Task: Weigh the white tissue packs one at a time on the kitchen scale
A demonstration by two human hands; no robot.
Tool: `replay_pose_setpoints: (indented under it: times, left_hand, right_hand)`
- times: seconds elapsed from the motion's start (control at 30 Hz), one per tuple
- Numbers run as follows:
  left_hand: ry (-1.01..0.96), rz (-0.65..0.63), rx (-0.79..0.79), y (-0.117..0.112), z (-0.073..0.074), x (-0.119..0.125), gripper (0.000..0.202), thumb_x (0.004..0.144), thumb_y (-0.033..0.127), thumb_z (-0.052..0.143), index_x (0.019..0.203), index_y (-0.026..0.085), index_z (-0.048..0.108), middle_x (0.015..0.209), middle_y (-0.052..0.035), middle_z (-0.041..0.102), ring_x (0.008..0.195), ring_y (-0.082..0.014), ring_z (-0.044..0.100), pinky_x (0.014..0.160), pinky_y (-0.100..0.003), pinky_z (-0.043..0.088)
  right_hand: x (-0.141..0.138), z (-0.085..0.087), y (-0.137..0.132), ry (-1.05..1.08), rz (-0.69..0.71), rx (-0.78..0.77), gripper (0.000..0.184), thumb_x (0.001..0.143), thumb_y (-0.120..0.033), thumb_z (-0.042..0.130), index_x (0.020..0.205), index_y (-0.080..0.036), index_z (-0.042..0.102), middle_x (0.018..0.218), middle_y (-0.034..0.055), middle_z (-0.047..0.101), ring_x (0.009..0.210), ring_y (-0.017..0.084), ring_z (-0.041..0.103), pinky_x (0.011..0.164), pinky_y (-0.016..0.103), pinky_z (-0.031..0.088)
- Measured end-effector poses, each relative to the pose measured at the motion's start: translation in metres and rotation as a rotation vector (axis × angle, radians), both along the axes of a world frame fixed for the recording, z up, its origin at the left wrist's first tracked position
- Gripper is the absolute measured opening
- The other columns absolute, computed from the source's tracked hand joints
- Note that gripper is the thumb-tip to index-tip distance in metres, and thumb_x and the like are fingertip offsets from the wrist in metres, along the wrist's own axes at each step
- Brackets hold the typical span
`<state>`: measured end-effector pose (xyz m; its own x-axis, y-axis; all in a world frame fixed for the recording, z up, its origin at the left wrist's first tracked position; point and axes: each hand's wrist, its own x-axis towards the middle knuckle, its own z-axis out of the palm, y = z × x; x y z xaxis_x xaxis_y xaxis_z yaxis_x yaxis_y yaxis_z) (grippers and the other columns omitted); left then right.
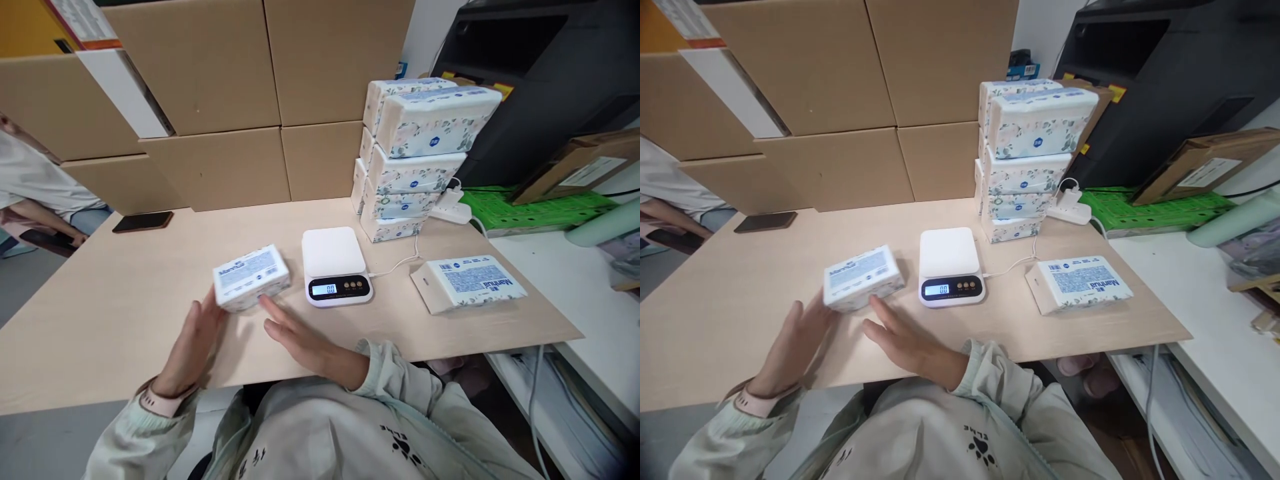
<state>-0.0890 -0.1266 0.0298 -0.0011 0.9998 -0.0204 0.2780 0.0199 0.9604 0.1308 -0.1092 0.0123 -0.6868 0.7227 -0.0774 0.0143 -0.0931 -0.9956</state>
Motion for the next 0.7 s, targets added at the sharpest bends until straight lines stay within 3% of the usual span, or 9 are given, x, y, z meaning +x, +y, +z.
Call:
replay_pose_setpoints:
  times: [0.07, 0.13, 0.23, 0.3, 0.37, 0.43, 0.5, 0.6, 0.7]
  left_hand:
    - [-0.133, -0.057, -0.055, 0.000, -0.002, 0.018, 0.067, 0.104, 0.065, 0.021, 0.164, 0.038, 0.032, 0.169, 0.0048, 0.035, 0.160, -0.0287, 0.029, 0.133, -0.051, 0.028]
    - [-0.213, -0.033, -0.084, 0.001, -0.006, 0.025, 0.067, 0.104, 0.065, 0.032, 0.166, 0.040, 0.025, 0.173, 0.0094, 0.025, 0.163, -0.0260, 0.018, 0.136, -0.047, 0.021]
    - [-0.256, 0.137, -0.089, 0.006, -0.010, 0.017, 0.073, 0.103, 0.065, 0.038, 0.168, 0.038, 0.019, 0.175, 0.0106, 0.011, 0.165, -0.0243, 0.006, 0.137, -0.047, 0.012]
    - [-0.289, 0.205, -0.097, 0.011, -0.008, 0.011, 0.076, 0.102, 0.065, 0.041, 0.168, 0.033, 0.020, 0.176, 0.0074, 0.009, 0.165, -0.0240, 0.005, 0.136, -0.046, 0.011]
    - [-0.330, 0.178, -0.111, 0.018, -0.005, 0.012, 0.076, 0.102, 0.065, 0.044, 0.166, 0.029, 0.028, 0.175, 0.0024, 0.018, 0.164, -0.0254, 0.010, 0.136, -0.047, 0.012]
    - [-0.373, 0.116, -0.093, 0.025, -0.002, 0.020, 0.071, 0.101, 0.065, 0.046, 0.161, 0.027, 0.042, 0.171, -0.0018, 0.033, 0.163, -0.0285, 0.018, 0.135, -0.050, 0.016]
    - [-0.415, 0.089, -0.047, 0.030, -0.002, 0.029, 0.065, 0.101, 0.064, 0.048, 0.154, 0.027, 0.052, 0.164, -0.0038, 0.046, 0.161, -0.0299, 0.025, 0.134, -0.051, 0.020]
    - [-0.451, 0.117, 0.014, 0.032, -0.004, 0.036, 0.061, 0.102, 0.064, 0.046, 0.150, 0.028, 0.056, 0.159, -0.0033, 0.052, 0.159, -0.0287, 0.029, 0.134, -0.050, 0.020]
    - [-0.464, 0.114, 0.037, 0.028, 0.004, 0.036, 0.062, 0.103, 0.063, 0.043, 0.151, 0.026, 0.054, 0.160, -0.0039, 0.051, 0.158, -0.0303, 0.032, 0.134, -0.052, 0.019]
  right_hand:
    - [-0.004, 0.007, -0.006, 0.010, 0.029, 0.135, 0.067, 0.103, -0.057, 0.047, 0.163, -0.031, 0.033, 0.171, 0.0026, 0.034, 0.162, 0.024, 0.027, 0.134, 0.049, 0.025]
    - [0.001, 0.017, -0.012, 0.029, -0.031, 0.315, 0.057, 0.103, -0.050, 0.050, 0.156, -0.028, 0.045, 0.161, 0.0058, 0.050, 0.153, 0.023, 0.043, 0.128, 0.045, 0.037]
    - [0.024, 0.029, -0.007, 0.020, -0.324, 0.601, 0.042, 0.105, -0.041, 0.048, 0.143, -0.026, 0.055, 0.142, 0.0082, 0.065, 0.135, 0.021, 0.060, 0.117, 0.042, 0.049]
    - [0.044, 0.032, 0.011, -0.149, -0.541, 0.765, 0.040, 0.106, -0.040, 0.043, 0.141, -0.024, 0.056, 0.142, 0.0105, 0.065, 0.140, 0.025, 0.055, 0.121, 0.049, 0.043]
    - [0.057, 0.032, 0.038, -0.411, -0.615, 0.867, 0.044, 0.108, -0.043, 0.038, 0.141, -0.020, 0.056, 0.152, 0.0137, 0.058, 0.153, 0.030, 0.041, 0.129, 0.059, 0.028]
    - [0.060, 0.028, 0.062, -0.616, -0.526, 0.920, 0.048, 0.109, -0.044, 0.033, 0.138, -0.016, 0.059, 0.160, 0.0163, 0.050, 0.160, 0.033, 0.028, 0.131, 0.063, 0.016]
    - [0.053, 0.024, 0.076, -0.704, -0.385, 0.923, 0.052, 0.109, -0.045, 0.032, 0.140, -0.013, 0.058, 0.164, 0.0184, 0.044, 0.162, 0.033, 0.022, 0.132, 0.061, 0.013]
    - [0.037, 0.021, 0.073, -0.662, -0.244, 0.888, 0.061, 0.108, -0.051, 0.034, 0.149, -0.009, 0.049, 0.167, 0.0202, 0.039, 0.163, 0.031, 0.019, 0.134, 0.059, 0.013]
    - [0.034, 0.027, 0.060, -0.503, -0.226, 0.890, 0.076, 0.105, -0.061, 0.033, 0.161, -0.009, 0.031, 0.172, 0.0204, 0.027, 0.165, 0.031, 0.013, 0.134, 0.059, 0.013]
